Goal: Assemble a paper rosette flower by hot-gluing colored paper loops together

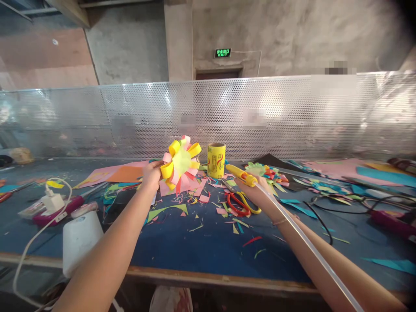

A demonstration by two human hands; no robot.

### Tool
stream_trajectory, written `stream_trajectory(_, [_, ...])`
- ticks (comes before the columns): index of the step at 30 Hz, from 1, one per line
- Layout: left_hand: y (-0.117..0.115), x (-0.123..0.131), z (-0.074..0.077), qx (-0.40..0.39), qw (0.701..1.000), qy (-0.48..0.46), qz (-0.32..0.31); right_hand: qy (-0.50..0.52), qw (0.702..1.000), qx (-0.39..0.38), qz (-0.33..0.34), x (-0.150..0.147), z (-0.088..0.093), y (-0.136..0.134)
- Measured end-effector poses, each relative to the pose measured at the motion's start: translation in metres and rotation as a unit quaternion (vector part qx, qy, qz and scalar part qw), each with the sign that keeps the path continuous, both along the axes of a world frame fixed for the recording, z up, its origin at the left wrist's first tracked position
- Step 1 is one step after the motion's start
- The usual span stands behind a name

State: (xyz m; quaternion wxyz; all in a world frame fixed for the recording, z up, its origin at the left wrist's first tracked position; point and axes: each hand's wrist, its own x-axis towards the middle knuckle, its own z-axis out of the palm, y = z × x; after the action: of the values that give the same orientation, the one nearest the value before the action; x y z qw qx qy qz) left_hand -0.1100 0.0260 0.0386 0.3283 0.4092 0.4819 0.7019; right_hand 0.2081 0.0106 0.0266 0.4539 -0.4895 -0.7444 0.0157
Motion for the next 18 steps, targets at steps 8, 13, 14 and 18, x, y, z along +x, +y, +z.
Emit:
stream_trajectory(8, [-0.030,0.029,0.003,0.046,0.839,0.516,0.169,-0.002,0.999,-0.025,-0.044,0.002,-0.002,0.002])
stream_trajectory(13, [-0.039,0.059,-0.011,0.085,0.713,0.676,-0.165,-0.005,0.999,-0.024,-0.046,0.004,-0.002,0.003])
stream_trajectory(14, [-0.039,0.060,-0.012,0.086,0.711,0.671,-0.193,-0.009,0.999,-0.021,-0.047,0.004,-0.002,0.003])
stream_trajectory(18, [-0.032,0.048,-0.006,0.057,0.769,0.622,-0.134,-0.010,0.999,-0.008,-0.040,0.003,-0.003,0.003])
